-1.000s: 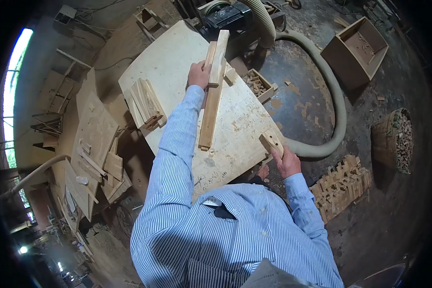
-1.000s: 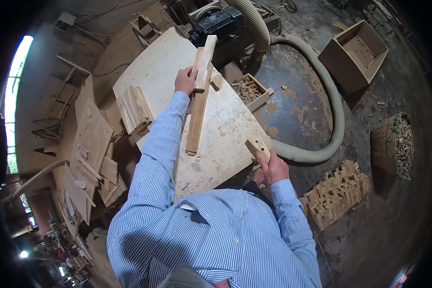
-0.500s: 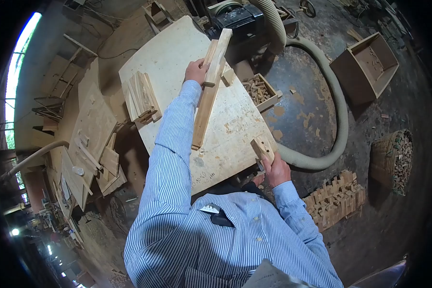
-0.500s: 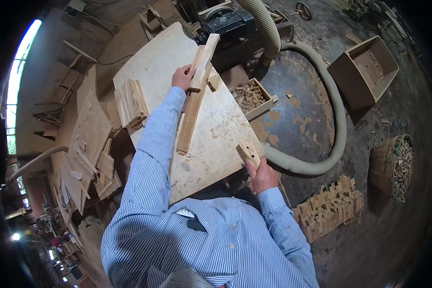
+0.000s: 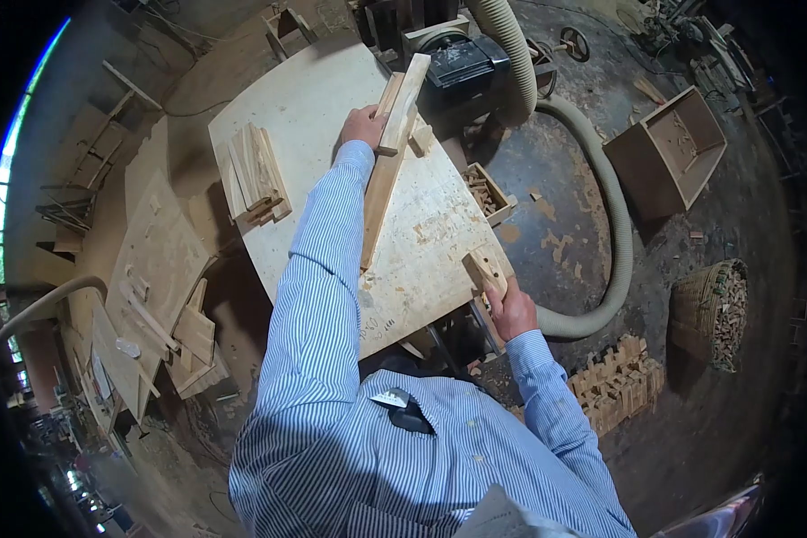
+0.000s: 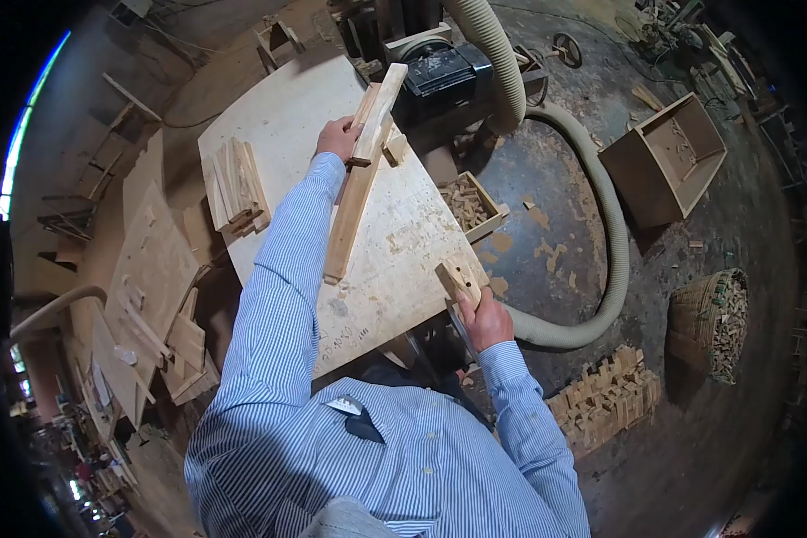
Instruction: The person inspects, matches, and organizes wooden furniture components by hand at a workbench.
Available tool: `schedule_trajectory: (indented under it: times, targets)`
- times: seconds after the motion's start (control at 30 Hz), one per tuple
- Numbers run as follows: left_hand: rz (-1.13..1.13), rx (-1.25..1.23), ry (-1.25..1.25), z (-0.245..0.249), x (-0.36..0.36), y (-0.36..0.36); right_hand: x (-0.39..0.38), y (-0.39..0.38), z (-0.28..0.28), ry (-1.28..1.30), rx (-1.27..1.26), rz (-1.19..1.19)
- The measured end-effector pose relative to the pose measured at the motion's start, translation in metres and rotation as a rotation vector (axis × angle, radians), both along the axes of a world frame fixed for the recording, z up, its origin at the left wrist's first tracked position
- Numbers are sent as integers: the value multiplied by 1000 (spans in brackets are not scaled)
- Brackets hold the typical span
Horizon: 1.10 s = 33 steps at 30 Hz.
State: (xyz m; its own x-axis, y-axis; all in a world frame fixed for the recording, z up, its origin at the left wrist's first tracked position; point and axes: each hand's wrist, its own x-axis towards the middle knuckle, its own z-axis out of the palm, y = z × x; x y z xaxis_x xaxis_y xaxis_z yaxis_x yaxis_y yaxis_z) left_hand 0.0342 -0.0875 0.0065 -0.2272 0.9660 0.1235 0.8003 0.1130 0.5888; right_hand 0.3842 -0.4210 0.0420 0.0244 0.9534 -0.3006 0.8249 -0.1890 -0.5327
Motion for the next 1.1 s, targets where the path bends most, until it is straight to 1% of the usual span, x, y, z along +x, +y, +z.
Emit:
schedule_trajectory:
  times: [0.07,0.17,0.2,0.3,0.4,0.47,0.53,0.6,0.67,0.8,0.87,0.9,0.97,1.0,1.07,1.1]
  targets:
    - [12,11,7,-3,2,3,-3,1,-6,-17,17,-11]
    - [0,49,-7,-19,-15,22,-15,16,-12,-25,35,-22]
    - [-5,61,-15,-15,-15,24,-18,22,-15,-17,36,-22]
    - [75,-41,-20,-13,-3,24,-16,34,-25,27,28,-43]
    - [88,-117,-40,-31,0,8,-16,20,-34,-11,-32,-61]
    - [79,-135,-29,-38,8,9,-8,16,-38,2,-30,-73]
    - [40,-115,-15,-34,18,12,3,18,-34,-12,-1,-70]
    - [24,-111,-61,-26,29,9,14,20,-32,-11,71,-74]
    - [9,-32,-116,-13,40,-2,30,22,-33,-5,82,-73]
    - [-54,-2,-152,0,56,-28,45,8,-24,-21,86,-75]
    - [-26,144,-113,5,59,-39,46,1,-21,-4,87,-72]
    - [-29,138,-114,6,59,-43,47,-1,-24,-14,70,-83]
    - [27,250,258,13,49,-44,42,3,-33,-7,88,-71]
    - [34,252,263,12,44,-50,40,3,-35,-5,104,-66]
    - [-158,264,302,11,40,-70,39,-5,-35,-5,89,-62]
    - [-186,271,172,15,34,-81,34,-16,-32,4,65,-79]
